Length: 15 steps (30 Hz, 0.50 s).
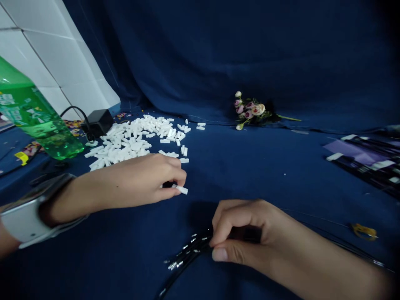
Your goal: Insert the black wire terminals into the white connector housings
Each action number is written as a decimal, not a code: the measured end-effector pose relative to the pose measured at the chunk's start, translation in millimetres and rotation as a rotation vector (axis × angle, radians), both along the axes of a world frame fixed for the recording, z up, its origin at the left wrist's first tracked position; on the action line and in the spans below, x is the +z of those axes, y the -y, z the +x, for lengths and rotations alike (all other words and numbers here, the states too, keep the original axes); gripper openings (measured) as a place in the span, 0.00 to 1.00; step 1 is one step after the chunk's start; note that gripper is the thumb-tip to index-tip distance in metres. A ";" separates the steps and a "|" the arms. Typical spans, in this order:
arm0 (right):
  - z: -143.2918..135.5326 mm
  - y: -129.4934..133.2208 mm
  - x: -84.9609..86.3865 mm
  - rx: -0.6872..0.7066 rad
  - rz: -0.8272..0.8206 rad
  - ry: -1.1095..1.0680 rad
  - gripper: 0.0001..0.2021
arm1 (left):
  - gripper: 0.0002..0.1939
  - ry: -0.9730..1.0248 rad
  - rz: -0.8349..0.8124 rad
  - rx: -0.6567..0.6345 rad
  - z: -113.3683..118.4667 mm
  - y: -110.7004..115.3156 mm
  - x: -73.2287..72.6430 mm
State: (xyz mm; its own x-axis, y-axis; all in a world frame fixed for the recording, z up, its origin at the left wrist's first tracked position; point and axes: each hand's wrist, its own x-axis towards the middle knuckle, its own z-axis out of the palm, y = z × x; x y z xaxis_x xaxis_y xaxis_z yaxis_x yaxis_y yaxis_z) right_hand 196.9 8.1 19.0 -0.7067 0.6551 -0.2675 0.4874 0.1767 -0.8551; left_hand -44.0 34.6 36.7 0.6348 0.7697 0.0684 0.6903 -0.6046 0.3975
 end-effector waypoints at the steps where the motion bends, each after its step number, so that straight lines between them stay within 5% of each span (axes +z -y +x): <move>1: -0.5 -0.6 1.8 -0.009 0.024 0.002 0.07 | 0.05 0.009 -0.063 0.006 3.4 -0.1 -1.1; 8: -0.1 -15.5 13.5 -0.181 0.434 0.051 0.08 | 0.11 0.479 -0.495 0.281 23.4 6.3 -12.2; 15: 1.6 -18.4 -2.4 -0.204 0.696 -0.013 0.08 | 0.09 0.656 -0.783 0.373 33.2 16.1 -22.4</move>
State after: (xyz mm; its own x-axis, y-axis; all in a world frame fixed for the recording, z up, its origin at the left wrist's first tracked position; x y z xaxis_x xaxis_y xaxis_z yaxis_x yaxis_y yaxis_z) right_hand 198.5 26.5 16.6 -0.5524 0.7897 0.2669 0.5597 0.5887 -0.5833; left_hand -10.8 18.4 14.3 0.3704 0.8842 -0.2845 0.2905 0.1807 0.9397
